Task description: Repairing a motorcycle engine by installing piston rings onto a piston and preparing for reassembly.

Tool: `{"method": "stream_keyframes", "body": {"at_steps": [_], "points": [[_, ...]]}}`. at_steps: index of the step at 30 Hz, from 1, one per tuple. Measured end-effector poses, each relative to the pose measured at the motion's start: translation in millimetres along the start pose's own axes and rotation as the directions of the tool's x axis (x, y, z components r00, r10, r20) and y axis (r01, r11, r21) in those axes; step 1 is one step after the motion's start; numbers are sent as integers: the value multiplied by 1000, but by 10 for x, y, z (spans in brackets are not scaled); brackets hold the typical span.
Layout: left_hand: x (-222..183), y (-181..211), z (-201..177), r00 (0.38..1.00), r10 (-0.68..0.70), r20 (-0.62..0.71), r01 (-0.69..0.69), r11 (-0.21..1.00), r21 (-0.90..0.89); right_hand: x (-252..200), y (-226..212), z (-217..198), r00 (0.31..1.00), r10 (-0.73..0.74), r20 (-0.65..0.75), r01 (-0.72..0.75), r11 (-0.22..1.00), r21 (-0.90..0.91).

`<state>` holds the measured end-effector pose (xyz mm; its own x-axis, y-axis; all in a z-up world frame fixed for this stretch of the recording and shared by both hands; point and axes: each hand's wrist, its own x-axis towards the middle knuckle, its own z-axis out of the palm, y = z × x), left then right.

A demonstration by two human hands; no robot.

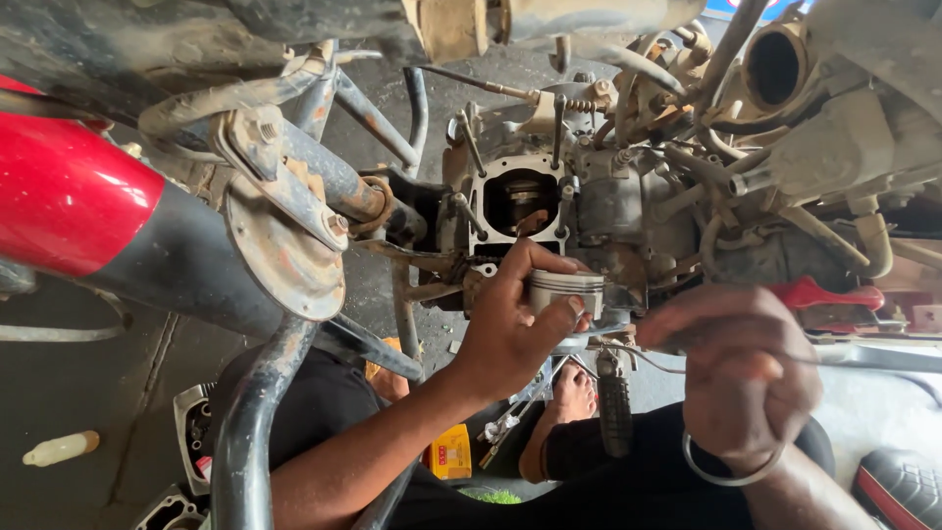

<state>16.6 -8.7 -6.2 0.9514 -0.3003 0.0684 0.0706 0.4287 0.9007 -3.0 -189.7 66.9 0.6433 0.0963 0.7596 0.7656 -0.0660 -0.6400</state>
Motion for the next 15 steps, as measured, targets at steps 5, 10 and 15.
{"method": "stream_keyframes", "body": {"at_steps": [5,10,15], "points": [[-3,-83,23,996,85,-8,-85,996,-7,86,-49,26,912,377,162,-212,771,-600],[4,-129,12,995,99,-11,-99,991,-93,63,-15,138,900,421,112,-241,695,-677],[25,-43,-8,998,60,-11,-61,996,-69,20,50,112,913,396,95,-215,666,-714]]}}
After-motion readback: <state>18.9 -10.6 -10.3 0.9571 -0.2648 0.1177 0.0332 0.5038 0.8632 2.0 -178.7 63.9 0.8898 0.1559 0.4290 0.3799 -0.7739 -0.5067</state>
